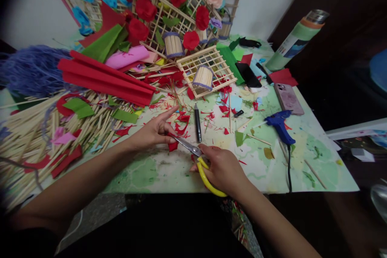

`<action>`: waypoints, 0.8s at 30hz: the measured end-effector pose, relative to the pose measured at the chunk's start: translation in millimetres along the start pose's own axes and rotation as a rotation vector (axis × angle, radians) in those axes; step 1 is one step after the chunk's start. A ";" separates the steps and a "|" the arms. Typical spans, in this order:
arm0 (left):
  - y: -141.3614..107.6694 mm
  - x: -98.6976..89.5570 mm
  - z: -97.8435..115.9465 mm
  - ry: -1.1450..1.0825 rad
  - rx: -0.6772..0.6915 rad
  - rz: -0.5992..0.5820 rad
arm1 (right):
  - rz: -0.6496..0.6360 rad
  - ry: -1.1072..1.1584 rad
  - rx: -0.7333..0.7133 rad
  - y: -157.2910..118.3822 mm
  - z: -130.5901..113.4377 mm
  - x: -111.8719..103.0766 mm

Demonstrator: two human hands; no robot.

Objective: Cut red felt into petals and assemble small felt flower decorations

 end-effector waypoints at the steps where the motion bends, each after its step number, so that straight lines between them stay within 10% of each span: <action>1: -0.3 0.0 0.1 0.008 -0.006 -0.003 | -0.003 0.023 0.000 -0.1 -0.6 0.5; 24: -5.2 9.8 -3.3 0.150 -0.170 -0.145 | -0.108 0.006 -0.003 -10.1 0.6 7.9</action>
Point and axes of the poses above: each hand's wrist, its own y-axis towards the middle knuckle, its own x-axis out of the palm, z = x × y, the point moved 7 cm from there along y, towards the middle knuckle, and after that the axes turned 9 degrees about -x, right-handed, at the moved point
